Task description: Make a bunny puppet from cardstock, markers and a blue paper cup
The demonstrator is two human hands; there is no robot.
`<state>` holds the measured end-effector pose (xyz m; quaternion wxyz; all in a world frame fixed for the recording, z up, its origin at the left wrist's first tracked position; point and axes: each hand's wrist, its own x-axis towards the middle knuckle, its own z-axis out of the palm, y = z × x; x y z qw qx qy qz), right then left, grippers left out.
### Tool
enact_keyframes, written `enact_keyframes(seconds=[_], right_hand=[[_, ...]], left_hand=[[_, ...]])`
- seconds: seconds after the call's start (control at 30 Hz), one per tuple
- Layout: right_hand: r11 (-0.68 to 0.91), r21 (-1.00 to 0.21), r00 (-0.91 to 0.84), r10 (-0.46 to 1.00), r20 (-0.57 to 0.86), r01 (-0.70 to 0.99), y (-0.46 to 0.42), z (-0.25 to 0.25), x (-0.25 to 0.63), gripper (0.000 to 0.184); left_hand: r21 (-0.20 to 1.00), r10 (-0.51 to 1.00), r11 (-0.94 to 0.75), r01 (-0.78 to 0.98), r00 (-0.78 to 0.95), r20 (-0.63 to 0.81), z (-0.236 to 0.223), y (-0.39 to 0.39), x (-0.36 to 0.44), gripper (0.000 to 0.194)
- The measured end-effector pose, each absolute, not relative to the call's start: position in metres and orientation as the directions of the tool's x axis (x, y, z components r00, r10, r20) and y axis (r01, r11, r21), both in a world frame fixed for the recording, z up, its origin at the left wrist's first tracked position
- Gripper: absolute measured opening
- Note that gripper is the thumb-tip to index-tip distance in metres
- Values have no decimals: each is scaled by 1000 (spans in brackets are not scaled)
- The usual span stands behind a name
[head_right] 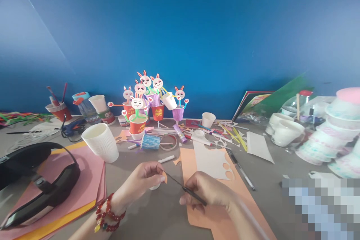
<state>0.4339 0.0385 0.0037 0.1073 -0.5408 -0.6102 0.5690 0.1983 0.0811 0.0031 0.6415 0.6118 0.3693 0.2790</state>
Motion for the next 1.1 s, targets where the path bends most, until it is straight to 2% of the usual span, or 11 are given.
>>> enact_keyframes(seconds=[0.53, 0.87, 1.1], right_hand=[[-225, -858, -415, 800, -433, 463, 38, -15, 438, 40], [-219, -856, -386, 821, -421, 468, 34, 7, 430, 41], [-264, -860, -379, 813, -442, 437, 34, 3, 434, 40]], left_hand=[[991, 824, 115, 74, 550, -137, 7, 79, 201, 15], [988, 837, 140, 58, 527, -150, 11, 80, 202, 19], [988, 839, 147, 46, 524, -149, 8, 81, 202, 17]])
